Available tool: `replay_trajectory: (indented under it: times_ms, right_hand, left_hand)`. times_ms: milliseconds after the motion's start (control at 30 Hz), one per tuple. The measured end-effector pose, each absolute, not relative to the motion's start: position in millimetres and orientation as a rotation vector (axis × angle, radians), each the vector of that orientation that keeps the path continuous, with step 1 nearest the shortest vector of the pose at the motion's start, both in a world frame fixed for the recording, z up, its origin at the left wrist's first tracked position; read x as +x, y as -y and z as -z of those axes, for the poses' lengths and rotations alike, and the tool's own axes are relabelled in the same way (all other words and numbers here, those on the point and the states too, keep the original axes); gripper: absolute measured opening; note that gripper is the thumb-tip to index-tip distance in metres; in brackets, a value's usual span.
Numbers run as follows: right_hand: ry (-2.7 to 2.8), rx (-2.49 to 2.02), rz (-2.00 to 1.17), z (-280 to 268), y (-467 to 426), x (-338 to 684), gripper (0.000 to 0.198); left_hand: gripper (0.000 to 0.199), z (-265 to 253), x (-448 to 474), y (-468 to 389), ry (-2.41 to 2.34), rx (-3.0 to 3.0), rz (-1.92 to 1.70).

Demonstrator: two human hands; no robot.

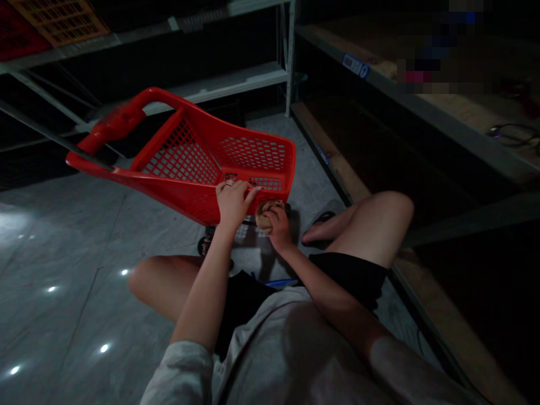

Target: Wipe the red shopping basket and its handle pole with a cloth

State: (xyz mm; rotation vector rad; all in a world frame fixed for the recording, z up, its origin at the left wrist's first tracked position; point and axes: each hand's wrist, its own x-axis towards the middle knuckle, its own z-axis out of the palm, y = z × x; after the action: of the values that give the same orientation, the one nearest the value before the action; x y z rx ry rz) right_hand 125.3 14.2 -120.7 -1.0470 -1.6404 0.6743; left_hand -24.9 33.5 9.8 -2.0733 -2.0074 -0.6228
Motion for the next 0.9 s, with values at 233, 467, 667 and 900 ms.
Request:
replay_trajectory:
  times_ms: [233,467,667,900]
  right_hand:
    - [1.466,-1.124,-0.616,119,-25,144,0.025]
    - [1.42,-0.992,-0.499,93,-37,144,0.025]
    - [1.555,-1.112,-0.687,125,-27,138,0.019]
    - [1.392,-0.965,-0.34,46,-63,154,0.024]
  left_hand:
    - [0.043,-7,-3,-38,2.028,-2.038,0.639]
    - [0.046,-9,2,-41,2.01,-2.028,0.602]
    - [0.046,-13,18,-49,2.029,-1.991,0.641]
    - [0.035,-25,27,-57,1.954,-2.268,0.525]
